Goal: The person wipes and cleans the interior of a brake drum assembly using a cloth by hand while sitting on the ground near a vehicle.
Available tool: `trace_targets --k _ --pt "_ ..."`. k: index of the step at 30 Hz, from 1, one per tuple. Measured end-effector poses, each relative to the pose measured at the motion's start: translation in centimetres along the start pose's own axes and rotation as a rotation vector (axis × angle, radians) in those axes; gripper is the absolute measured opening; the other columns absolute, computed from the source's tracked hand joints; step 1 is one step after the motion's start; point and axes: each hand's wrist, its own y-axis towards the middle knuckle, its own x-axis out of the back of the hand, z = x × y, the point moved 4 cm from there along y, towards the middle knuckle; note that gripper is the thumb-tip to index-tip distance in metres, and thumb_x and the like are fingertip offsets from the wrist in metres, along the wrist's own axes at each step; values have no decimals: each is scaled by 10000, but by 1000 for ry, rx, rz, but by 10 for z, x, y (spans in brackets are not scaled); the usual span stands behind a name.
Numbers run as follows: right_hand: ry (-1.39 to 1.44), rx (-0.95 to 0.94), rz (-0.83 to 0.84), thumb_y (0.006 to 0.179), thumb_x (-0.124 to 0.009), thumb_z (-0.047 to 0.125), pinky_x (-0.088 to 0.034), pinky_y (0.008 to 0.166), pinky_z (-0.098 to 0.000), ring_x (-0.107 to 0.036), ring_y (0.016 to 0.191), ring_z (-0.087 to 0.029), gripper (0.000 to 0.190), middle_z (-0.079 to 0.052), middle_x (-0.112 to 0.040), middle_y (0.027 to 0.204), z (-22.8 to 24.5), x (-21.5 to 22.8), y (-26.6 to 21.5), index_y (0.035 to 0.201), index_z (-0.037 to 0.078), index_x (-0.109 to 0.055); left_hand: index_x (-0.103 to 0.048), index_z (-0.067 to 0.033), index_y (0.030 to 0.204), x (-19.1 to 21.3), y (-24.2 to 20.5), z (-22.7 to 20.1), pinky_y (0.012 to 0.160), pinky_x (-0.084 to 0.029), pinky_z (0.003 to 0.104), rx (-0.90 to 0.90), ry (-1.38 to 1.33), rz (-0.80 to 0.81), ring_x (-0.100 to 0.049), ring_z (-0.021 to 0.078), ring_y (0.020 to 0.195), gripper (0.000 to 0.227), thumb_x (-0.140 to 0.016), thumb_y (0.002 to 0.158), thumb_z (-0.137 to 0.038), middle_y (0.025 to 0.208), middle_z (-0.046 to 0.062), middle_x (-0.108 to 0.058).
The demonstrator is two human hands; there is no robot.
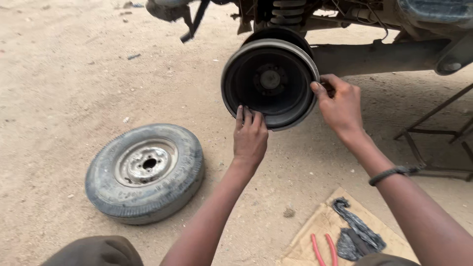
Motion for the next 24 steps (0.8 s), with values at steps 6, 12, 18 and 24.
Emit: trace_targets --k 6,12,18,24 --pt "21 -102 -22 1002 -705 172 -469 549 -342 -625 597 -172 227 -136 -729 765 -1 0 0 1114 -22 -741 -625 17 1306 -1 3 -39 1282 -219 477 400 -628 71 -564 262 1312 562 -534 757 92 1369 149 -622" --pt "21 -103 36 1015 -690 181 -508 569 -339 -658 632 -164 230 -127 -741 811 -6 -6 -5 1133 -11 -736 -627 -81 1350 -7 -13 19 1225 -199 627 16 -146 -46 -531 264 1360 525 -553 867 111 1419 130 -600" --pt "22 -59 -51 1010 -696 170 -528 630 -378 -685 681 -197 249 -163 -744 835 -7 -7 -11 1130 -46 -725 -542 -6 1425 -5 7 -55 1037 -525 533 396 -615 11 -443 358 1408 749 -530 693 150 1476 176 -523" --pt "33 -58 26 1014 -680 155 -545 634 -327 -695 701 -150 219 -151 -744 850 -7 -7 -17 1104 -39 -726 -502 -75 1431 14 -15 18 983 -505 662 210 -129 106 -358 260 1476 702 -610 749 51 1553 131 -466"
